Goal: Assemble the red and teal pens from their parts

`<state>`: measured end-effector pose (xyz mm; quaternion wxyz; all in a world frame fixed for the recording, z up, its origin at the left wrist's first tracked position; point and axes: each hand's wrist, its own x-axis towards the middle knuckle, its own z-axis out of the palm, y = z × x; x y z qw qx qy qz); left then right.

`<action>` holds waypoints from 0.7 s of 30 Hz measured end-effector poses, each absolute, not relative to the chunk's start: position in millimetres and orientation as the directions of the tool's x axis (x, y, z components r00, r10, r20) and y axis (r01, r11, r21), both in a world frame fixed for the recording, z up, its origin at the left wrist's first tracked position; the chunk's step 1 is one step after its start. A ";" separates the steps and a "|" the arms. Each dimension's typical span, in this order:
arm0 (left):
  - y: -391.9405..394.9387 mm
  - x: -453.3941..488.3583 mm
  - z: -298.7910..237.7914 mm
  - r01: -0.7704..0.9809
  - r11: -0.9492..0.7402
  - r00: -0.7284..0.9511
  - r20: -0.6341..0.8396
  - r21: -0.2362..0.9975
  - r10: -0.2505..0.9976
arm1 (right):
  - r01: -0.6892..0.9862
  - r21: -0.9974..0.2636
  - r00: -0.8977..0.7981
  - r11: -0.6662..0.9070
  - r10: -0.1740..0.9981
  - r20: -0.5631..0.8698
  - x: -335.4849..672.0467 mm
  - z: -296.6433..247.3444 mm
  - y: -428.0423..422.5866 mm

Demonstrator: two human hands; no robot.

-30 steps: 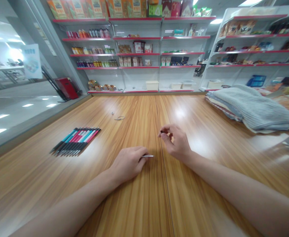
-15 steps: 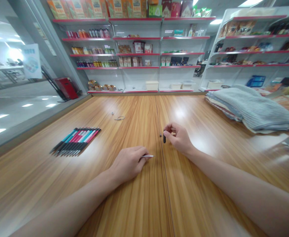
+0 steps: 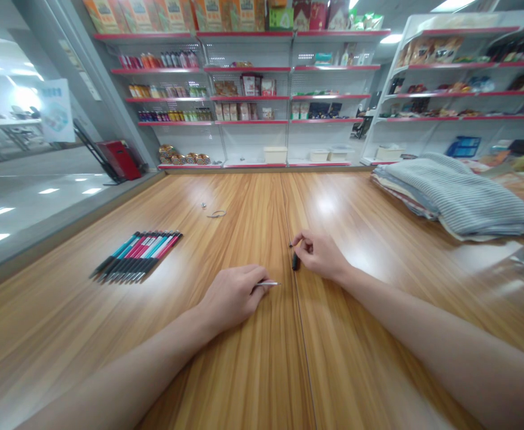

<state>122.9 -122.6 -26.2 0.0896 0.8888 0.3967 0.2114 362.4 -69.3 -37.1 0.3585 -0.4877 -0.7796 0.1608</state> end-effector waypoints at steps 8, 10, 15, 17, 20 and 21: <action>-121.5 122.6 -28.7 0.656 -0.678 0.591 0.334 0.331 0.735 | 0.542 -0.567 -0.526 0.620 0.777 0.347 374.7 -36.9 -65.8; -121.7 122.3 -28.3 0.656 -0.679 0.590 0.336 0.330 0.734 | 0.526 -0.555 -0.548 0.644 0.756 0.358 374.6 -36.5 -66.3; -122.8 122.0 -26.3 0.653 -0.682 0.598 0.328 0.329 0.731 | 0.481 -0.536 -0.600 0.694 0.706 0.375 373.4 -33.4 -69.5; -123.3 121.9 -25.8 0.658 -0.679 0.600 0.319 0.326 0.734 | 0.464 -0.525 -0.627 0.713 0.683 0.375 372.8 -32.1 -70.8; -123.0 121.9 -25.5 0.663 -0.675 0.601 0.308 0.323 0.737 | 0.450 -0.506 -0.658 0.736 0.656 0.368 371.9 -30.4 -72.2; -122.7 121.9 -25.4 0.665 -0.674 0.601 0.305 0.322 0.738 | 0.447 -0.501 -0.666 0.741 0.650 0.366 371.7 -29.9 -72.6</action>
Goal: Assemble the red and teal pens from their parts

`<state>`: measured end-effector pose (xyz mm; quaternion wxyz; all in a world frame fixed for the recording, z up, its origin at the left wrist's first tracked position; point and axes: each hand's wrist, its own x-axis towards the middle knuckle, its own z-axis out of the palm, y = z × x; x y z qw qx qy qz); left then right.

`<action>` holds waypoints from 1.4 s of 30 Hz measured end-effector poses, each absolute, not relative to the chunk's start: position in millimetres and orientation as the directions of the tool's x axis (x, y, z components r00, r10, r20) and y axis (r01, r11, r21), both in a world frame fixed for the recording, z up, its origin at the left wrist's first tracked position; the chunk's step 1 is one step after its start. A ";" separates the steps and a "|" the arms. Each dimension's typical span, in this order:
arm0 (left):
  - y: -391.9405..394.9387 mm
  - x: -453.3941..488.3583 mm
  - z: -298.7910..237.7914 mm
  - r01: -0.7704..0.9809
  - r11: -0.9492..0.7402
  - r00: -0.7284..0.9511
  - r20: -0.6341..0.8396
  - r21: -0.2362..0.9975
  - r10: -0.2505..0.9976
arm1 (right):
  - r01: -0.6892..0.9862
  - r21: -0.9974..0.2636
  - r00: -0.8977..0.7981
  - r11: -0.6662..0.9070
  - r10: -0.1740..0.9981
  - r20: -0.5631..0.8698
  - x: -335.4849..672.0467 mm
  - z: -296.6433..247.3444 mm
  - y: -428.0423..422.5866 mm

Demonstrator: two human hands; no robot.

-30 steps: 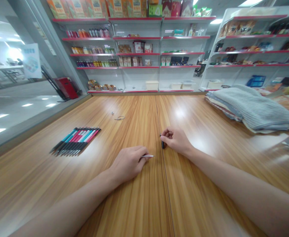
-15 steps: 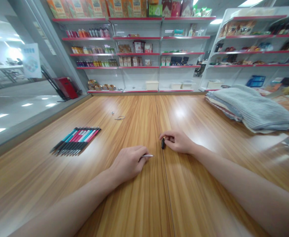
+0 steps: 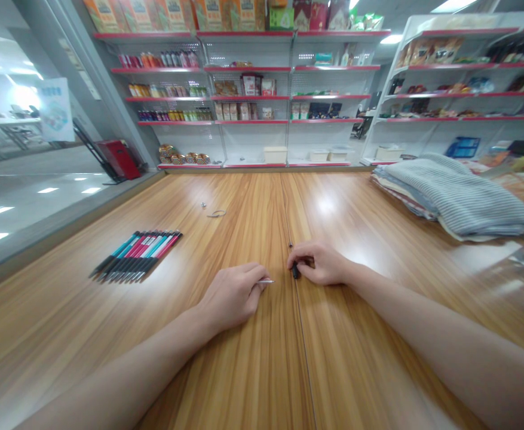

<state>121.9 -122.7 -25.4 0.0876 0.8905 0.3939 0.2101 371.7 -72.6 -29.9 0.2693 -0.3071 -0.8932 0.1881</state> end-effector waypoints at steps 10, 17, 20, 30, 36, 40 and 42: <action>-121.7 121.2 -27.1 0.666 -0.678 0.611 0.295 0.310 0.735 | 0.440 -0.522 -0.694 0.731 0.645 0.318 370.4 -30.0 -74.9; -121.1 121.4 -27.5 0.662 -0.683 0.614 0.299 0.308 0.730 | 0.417 -0.544 -0.707 0.728 0.636 0.309 371.5 -30.4 -74.1; -121.1 121.6 -27.4 0.663 -0.682 0.612 0.301 0.309 0.732 | 0.419 -0.556 -0.705 0.718 0.643 0.300 371.6 -30.5 -74.8; -119.3 121.1 -31.9 0.630 -0.690 0.585 0.365 0.358 0.724 | 0.436 -0.639 -0.463 0.634 0.767 0.445 369.7 -31.7 -75.4; -119.2 119.8 -31.2 0.576 -0.705 0.543 0.452 0.413 0.708 | 0.461 -0.542 -0.475 0.702 0.712 0.518 366.8 -29.5 -79.1; -121.7 120.5 -28.4 0.563 -0.722 0.491 0.541 0.401 0.683 | 0.449 -0.439 -0.539 0.778 0.628 0.561 357.4 -23.2 -88.6; -122.7 121.3 -27.2 0.567 -0.728 0.473 0.571 0.385 0.671 | 0.437 -0.387 -0.589 0.812 0.583 0.560 350.5 -21.6 -93.4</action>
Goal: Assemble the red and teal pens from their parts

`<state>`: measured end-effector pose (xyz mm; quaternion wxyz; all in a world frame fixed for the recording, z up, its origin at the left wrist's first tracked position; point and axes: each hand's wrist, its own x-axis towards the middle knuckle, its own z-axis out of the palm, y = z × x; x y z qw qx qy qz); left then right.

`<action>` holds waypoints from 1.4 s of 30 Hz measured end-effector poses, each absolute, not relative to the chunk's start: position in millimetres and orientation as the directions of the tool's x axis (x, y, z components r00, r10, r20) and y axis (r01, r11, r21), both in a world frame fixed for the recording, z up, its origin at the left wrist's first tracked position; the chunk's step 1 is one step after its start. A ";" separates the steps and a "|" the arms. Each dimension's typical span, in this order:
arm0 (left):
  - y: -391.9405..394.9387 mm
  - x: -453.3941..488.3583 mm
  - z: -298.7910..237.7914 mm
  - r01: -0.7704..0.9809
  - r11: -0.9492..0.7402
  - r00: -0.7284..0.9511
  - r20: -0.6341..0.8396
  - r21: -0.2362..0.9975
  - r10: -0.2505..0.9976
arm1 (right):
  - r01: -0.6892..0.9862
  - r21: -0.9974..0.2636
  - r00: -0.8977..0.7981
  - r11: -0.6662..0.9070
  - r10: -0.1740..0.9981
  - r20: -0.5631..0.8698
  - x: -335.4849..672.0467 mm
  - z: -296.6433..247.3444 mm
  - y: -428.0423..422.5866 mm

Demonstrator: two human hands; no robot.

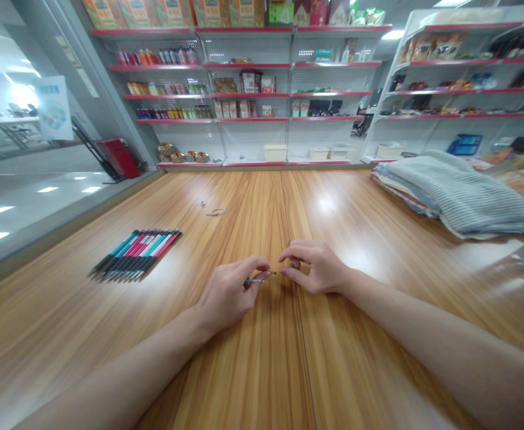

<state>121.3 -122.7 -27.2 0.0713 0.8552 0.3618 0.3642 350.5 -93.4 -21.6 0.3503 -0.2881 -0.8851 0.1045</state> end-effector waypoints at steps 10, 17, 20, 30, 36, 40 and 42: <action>-121.6 121.6 -28.6 0.561 -0.727 0.487 0.552 0.396 0.677 | 0.500 -0.409 -0.466 0.763 0.635 0.616 345.0 -27.1 -89.3; -121.5 122.3 -26.6 0.571 -0.721 0.540 0.482 0.392 0.690 | 0.743 -0.475 -0.311 0.471 0.872 0.379 373.8 -32.5 -62.4; -121.4 123.0 -26.8 0.573 -0.722 0.542 0.482 0.388 0.689 | 0.799 -0.387 -0.318 0.460 0.870 0.378 376.1 -33.8 -60.0; -121.1 123.5 -26.7 0.567 -0.719 0.542 0.476 0.402 0.693 | 0.656 -0.549 -0.327 0.518 0.850 0.412 380.7 -34.2 -56.9; -120.6 123.0 -26.9 0.567 -0.716 0.540 0.471 0.409 0.697 | 0.619 -0.534 -0.387 0.575 0.816 0.430 383.4 -36.5 -55.2; -121.0 123.1 -27.1 0.566 -0.717 0.540 0.473 0.407 0.696 | 0.616 -0.504 -0.440 0.605 0.795 0.417 383.5 -35.3 -55.6; -121.2 123.5 -27.1 0.568 -0.717 0.537 0.478 0.404 0.695 | 0.622 -0.487 -0.452 0.613 0.789 0.416 383.4 -35.0 -55.5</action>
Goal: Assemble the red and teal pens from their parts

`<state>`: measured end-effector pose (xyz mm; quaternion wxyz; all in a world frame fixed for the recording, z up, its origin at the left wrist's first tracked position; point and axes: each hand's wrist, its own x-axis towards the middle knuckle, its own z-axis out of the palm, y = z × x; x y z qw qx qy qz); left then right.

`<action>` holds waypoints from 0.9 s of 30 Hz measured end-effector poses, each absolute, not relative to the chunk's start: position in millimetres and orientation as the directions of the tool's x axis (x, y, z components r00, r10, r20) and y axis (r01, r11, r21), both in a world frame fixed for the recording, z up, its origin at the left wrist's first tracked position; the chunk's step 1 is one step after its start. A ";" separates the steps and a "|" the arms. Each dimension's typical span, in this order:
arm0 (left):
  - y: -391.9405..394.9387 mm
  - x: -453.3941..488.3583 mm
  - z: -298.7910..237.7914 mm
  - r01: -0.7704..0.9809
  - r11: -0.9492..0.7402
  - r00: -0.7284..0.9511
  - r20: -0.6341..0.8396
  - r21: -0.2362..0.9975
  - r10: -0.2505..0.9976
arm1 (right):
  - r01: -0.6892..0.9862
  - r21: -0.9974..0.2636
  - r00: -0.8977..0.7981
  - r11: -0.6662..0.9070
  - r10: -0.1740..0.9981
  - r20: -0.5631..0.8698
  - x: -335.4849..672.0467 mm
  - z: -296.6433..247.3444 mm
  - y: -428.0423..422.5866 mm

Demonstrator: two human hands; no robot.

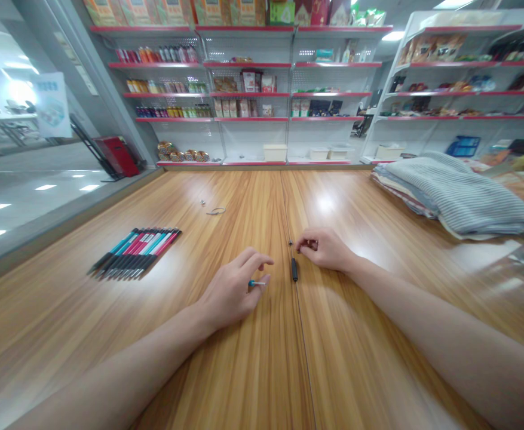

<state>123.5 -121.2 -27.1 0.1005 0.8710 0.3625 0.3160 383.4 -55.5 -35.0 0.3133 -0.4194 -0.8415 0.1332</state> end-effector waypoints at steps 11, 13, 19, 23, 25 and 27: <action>-121.2 124.3 -27.3 0.563 -0.724 0.536 0.491 0.399 0.687 | 0.641 -0.475 -0.474 0.603 0.798 0.372 375.1 -37.5 -56.2; -121.2 124.4 -27.6 0.569 -0.720 0.537 0.484 0.397 0.691 | 0.646 -0.473 -0.477 0.598 0.801 0.361 373.6 -37.3 -55.9; -121.4 124.5 -26.8 0.580 -0.714 0.540 0.470 0.392 0.698 | 0.650 -0.466 -0.486 0.601 0.800 0.353 373.5 -37.4 -54.7; -121.7 124.6 -26.4 0.573 -0.719 0.545 0.472 0.393 0.692 | 0.644 -0.471 -0.484 0.602 0.798 0.358 373.4 -37.3 -54.2; -121.9 124.5 -26.6 0.574 -0.718 0.544 0.472 0.395 0.694 | 0.642 -0.473 -0.486 0.604 0.797 0.359 373.1 -37.1 -54.1; -121.9 124.5 -26.7 0.579 -0.713 0.545 0.462 0.395 0.699 | 0.639 -0.472 -0.490 0.607 0.795 0.358 372.9 -36.9 -53.9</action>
